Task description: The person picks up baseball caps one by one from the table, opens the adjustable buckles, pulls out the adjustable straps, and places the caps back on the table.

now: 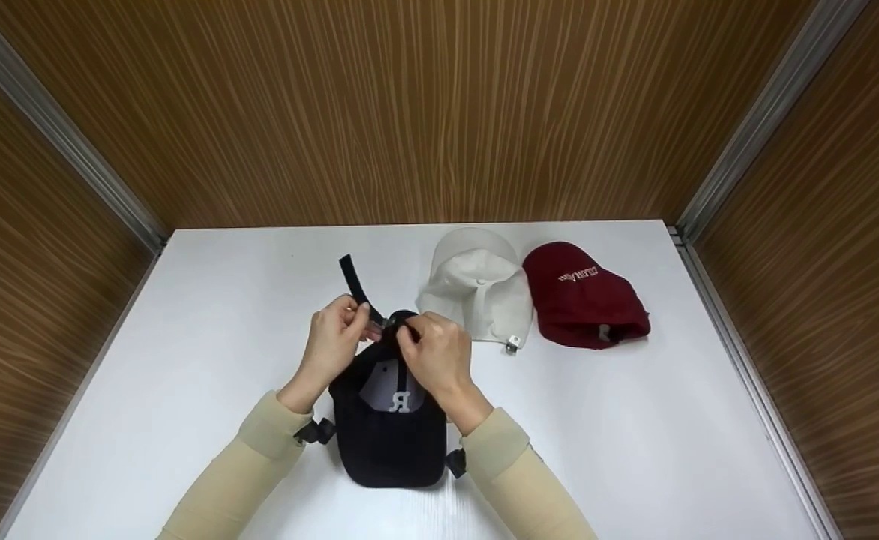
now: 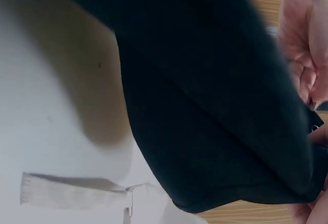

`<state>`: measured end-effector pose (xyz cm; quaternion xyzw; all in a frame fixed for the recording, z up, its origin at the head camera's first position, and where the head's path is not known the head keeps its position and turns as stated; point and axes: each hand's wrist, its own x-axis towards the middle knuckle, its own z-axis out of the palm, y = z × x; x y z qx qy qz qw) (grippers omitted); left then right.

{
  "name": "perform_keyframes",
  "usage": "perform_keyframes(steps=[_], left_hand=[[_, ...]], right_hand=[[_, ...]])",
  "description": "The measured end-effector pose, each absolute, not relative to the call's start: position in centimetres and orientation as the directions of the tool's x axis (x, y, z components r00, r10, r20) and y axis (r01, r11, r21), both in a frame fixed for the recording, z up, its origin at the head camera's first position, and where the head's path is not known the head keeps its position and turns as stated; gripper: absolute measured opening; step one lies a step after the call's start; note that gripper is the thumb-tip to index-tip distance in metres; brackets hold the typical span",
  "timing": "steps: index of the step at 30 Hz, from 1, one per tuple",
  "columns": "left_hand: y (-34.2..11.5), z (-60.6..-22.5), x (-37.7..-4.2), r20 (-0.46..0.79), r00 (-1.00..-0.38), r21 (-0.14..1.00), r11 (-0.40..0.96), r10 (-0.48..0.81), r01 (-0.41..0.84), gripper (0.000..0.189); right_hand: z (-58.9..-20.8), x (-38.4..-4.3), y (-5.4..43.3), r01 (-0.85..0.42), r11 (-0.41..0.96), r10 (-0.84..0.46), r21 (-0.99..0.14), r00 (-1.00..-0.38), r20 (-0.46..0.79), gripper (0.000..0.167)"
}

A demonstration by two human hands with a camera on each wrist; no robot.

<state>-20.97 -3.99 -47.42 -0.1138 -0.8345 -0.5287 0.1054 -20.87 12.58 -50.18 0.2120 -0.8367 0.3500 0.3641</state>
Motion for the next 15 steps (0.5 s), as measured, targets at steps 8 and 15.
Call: perform_keyframes(steps=[8, 15], left_hand=[[-4.13, -47.33, -20.98, 0.296, -0.951, 0.866, 0.397, 0.087, 0.305, 0.019], [-4.30, -47.47, -20.94, 0.336, -0.939, 0.829, 0.451, 0.068, 0.329, 0.020]], right_hand=[[-49.96, -20.78, 12.89, -0.573, 0.684, -0.099, -0.451, -0.685, 0.722, 0.004], [-49.95, -20.75, 13.26, -0.578, 0.677, -0.108, -0.456, -0.691, 0.715, 0.004]])
